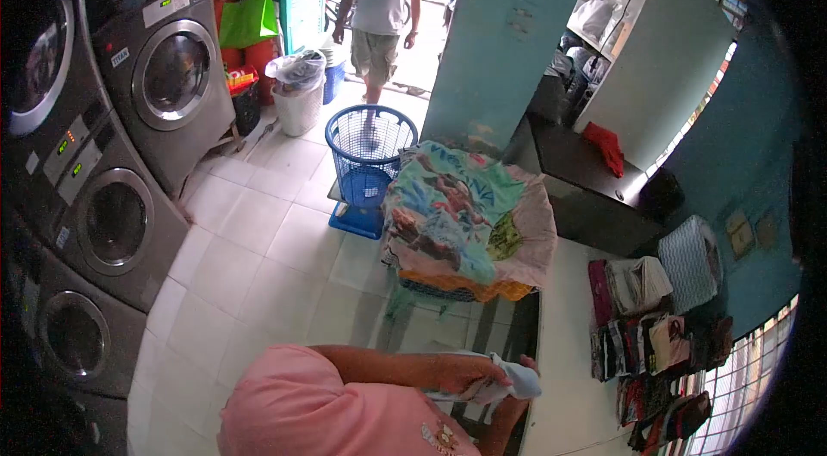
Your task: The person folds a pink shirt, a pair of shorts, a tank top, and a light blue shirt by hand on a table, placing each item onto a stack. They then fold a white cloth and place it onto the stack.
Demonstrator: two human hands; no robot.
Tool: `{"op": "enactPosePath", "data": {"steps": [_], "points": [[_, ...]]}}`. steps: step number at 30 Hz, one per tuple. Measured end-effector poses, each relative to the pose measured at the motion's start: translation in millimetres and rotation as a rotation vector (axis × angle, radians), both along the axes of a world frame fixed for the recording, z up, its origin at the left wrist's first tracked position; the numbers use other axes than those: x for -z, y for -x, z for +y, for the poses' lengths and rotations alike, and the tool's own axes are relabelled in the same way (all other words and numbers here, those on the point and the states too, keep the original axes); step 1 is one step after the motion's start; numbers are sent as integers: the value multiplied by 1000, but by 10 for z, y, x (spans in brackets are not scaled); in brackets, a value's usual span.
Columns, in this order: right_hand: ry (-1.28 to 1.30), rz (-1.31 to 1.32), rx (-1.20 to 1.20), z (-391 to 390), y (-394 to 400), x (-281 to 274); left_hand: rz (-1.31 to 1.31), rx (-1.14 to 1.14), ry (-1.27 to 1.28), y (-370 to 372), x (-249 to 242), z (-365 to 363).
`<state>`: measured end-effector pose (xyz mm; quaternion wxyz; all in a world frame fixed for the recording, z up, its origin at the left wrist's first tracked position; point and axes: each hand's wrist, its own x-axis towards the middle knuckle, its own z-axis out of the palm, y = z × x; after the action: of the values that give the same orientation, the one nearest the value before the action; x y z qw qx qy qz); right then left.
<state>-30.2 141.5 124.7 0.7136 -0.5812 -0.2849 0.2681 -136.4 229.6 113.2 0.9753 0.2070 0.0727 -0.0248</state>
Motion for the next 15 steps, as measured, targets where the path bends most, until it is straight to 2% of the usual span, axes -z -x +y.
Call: {"op": "enactPosePath", "data": {"steps": [2,4,8,11,13,15], "points": [[-25,43,26,-32,0,-8,50,3,-30,-3,-1,18],[15,-132,-43,-88,-191,145,135,-71,-176,47,-139,51],[55,-196,-11,-225,-162,192,108,-15,-172,26,-17,128],[147,-268,84,-211,-39,116,123,38,-278,-19,150,145],[182,-345,258,-169,134,-44,167,99,-259,15,129,132],[225,-410,278,-191,70,52,197,141,-317,112,-37,177]]}}
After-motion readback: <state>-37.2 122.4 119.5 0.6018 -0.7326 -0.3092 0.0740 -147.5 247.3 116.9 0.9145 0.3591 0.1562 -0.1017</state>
